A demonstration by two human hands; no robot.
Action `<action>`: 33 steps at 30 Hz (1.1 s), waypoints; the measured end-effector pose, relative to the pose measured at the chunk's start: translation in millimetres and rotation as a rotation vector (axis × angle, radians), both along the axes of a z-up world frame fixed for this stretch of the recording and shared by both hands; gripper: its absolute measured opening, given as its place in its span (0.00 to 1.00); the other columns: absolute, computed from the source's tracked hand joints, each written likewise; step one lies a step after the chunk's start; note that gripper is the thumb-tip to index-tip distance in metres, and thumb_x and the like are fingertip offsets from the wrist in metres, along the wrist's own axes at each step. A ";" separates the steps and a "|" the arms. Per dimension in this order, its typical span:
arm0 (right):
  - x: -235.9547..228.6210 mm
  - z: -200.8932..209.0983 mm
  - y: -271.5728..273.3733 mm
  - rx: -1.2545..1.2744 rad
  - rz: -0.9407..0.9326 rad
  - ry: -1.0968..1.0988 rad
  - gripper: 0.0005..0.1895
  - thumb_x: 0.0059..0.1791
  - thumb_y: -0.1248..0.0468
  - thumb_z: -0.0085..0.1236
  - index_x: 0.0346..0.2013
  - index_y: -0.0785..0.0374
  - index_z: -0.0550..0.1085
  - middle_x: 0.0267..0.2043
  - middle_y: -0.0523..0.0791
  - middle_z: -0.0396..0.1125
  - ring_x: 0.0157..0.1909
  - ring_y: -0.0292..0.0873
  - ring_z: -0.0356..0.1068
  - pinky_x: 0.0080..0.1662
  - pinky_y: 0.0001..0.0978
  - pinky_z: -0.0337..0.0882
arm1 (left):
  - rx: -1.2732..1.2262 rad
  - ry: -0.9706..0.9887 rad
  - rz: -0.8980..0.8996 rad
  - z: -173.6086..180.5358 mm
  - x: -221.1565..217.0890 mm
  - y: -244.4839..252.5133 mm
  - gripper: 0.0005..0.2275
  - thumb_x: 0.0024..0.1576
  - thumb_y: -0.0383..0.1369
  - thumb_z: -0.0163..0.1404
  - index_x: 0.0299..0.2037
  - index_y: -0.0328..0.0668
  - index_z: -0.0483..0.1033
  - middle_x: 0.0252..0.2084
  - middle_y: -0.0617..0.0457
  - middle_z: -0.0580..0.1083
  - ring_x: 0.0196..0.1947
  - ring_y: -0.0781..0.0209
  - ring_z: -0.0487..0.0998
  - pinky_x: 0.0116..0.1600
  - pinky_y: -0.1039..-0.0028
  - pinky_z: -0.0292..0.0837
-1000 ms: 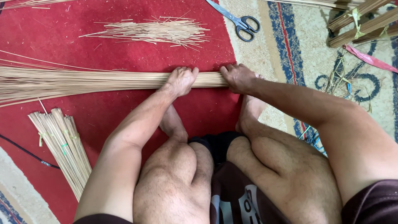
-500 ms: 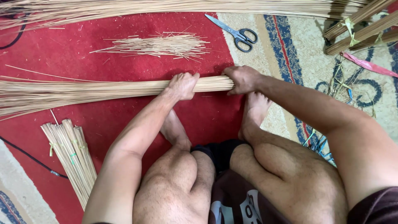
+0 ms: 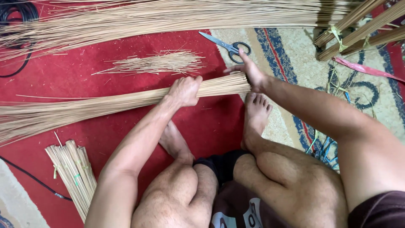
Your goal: The person is organizing thin wooden sticks by gathering them into bundles, aligning their ends, and trimming them to a uniform length using a pair of scissors.
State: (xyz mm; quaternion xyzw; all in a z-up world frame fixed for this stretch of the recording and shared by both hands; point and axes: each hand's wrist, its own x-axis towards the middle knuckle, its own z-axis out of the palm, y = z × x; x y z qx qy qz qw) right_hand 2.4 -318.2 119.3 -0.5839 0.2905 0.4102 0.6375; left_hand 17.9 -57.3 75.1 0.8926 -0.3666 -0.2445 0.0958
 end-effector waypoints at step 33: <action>6.0 -80.4 -69.5 -0.256 -0.303 -0.281 0.55 0.48 0.20 0.23 0.53 0.68 0.71 0.41 0.54 0.75 0.44 0.52 0.78 0.46 0.42 0.74 | 0.052 0.136 0.073 -35.6 1.1 -1.6 0.20 0.47 0.33 0.56 0.50 0.35 0.70 0.39 0.32 0.79 0.44 0.28 0.82 0.50 0.43 0.78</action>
